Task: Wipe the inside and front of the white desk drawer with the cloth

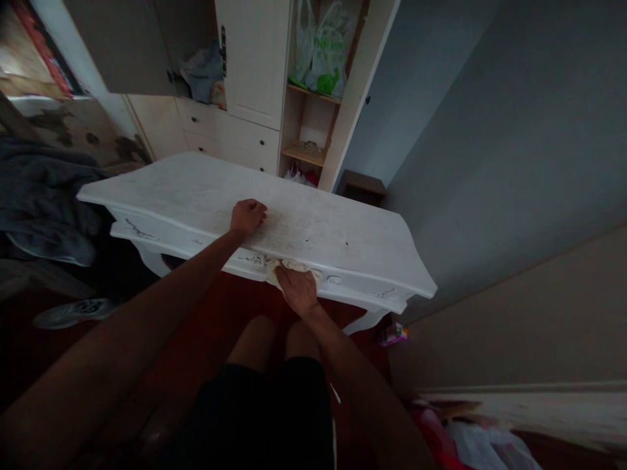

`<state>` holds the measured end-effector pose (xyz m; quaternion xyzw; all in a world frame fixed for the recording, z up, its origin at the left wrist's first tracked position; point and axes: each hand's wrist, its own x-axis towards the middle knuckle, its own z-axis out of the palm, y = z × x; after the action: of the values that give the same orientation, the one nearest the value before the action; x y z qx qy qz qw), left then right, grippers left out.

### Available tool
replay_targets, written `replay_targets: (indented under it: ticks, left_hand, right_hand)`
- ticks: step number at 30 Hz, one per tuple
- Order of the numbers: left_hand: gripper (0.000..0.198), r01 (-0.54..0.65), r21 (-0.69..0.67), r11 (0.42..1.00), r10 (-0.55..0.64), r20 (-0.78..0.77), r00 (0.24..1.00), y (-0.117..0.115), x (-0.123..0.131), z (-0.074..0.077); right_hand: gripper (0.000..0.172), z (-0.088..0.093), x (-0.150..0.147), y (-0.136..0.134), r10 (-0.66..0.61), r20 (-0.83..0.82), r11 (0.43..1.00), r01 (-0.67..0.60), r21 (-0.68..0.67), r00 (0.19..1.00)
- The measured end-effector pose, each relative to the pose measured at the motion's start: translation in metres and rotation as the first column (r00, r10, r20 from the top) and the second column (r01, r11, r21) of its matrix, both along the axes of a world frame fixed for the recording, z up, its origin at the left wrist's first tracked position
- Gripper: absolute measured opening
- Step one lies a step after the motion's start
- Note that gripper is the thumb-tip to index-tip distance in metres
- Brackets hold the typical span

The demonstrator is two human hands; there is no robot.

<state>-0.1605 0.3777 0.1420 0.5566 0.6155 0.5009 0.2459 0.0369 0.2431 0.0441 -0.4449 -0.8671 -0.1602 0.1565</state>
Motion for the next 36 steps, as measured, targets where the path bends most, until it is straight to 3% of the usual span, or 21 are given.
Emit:
replay_targets:
  ticks: [5, 11, 16, 21, 24, 28, 32, 36]
  left_hand:
    - [0.019, 0.018, 0.09, 0.996, -0.016, -0.026, 1.0, -0.003, -0.001, -0.003]
    - [0.019, 0.014, 0.095, 0.995, -0.015, 0.005, 1.0, -0.006, -0.001, -0.004]
    - [0.019, 0.033, 0.115, 0.993, -0.045, 0.101, 0.994, -0.007, -0.002, -0.003]
    - [0.019, 0.014, 0.09, 0.996, -0.033, 0.216, 0.976, -0.012, -0.002, 0.004]
    - [0.018, 0.008, 0.083, 0.997, -0.028, 0.234, 0.972, -0.013, -0.001, 0.006]
    - [0.016, 0.002, 0.104, 0.995, -0.028, 0.242, 0.97, -0.012, -0.001, 0.006]
    - [0.015, -0.021, 0.086, 0.996, 0.0, 0.229, 0.973, -0.009, -0.001, 0.005]
    - [0.015, -0.009, 0.096, 0.995, -0.008, 0.172, 0.985, -0.009, 0.0, 0.004]
  right_hand:
    - [0.052, -0.005, 0.01, 0.0, -0.03, 0.046, 0.993, 0.035, -0.111, 0.998]
    - [0.057, -0.004, 0.022, -0.009, -0.072, 0.05, 0.975, 0.081, -0.205, 0.996]
    - [0.053, -0.003, 0.042, -0.018, -0.115, -0.024, 0.979, 0.109, -0.172, 0.993]
    - [0.053, -0.01, 0.074, -0.033, 0.053, -0.038, 0.995, -0.056, -0.087, 0.998]
    - [0.048, -0.017, 0.101, -0.045, 0.064, -0.021, 0.997, -0.065, -0.051, 0.998]
    - [0.041, -0.017, 0.161, -0.061, -0.136, -0.004, 0.99, 0.136, -0.024, 0.991]
    - [0.039, -0.007, 0.221, -0.077, -0.376, 0.004, 0.926, 0.376, 0.023, 0.926]
    - [0.035, -0.001, 0.236, -0.083, -0.536, -0.095, 0.836, 0.543, 0.076, 0.839]
